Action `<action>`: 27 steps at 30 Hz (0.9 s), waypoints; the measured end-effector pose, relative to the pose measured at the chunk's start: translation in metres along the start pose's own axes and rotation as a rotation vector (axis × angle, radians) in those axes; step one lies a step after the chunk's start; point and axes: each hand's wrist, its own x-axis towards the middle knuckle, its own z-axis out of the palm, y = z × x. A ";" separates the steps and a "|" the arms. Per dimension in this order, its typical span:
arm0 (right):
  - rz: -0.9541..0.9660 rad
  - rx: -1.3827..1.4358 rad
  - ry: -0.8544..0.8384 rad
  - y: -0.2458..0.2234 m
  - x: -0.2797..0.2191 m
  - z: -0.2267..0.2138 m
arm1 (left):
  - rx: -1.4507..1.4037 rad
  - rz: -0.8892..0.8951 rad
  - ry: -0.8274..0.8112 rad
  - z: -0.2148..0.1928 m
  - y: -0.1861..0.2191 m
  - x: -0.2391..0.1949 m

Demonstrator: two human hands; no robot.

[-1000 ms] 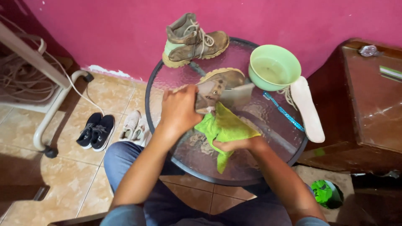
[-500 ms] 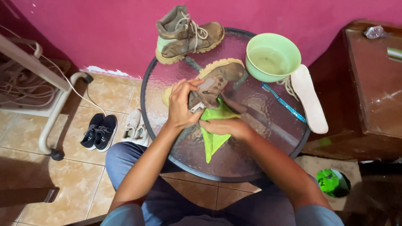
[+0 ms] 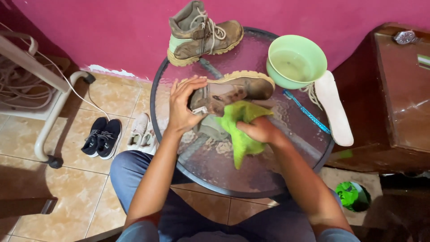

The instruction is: The person wipes the sole and upper of a brown hiking boot with a green cloth. They rotate the boot to clean different sides, then place it on the table next to its pair.

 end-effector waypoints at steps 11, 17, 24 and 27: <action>-0.494 -0.597 -0.122 0.022 0.033 0.060 | -0.047 0.038 0.040 0.035 -0.004 0.012; -0.656 0.012 -0.057 0.040 0.029 0.021 | -0.075 0.015 0.031 0.026 0.005 0.013; -0.009 0.700 0.069 0.112 0.047 0.028 | -0.074 -0.006 0.003 0.030 -0.007 0.009; 0.216 0.663 0.014 0.078 0.055 0.043 | -0.066 -0.015 -0.002 0.033 -0.008 0.011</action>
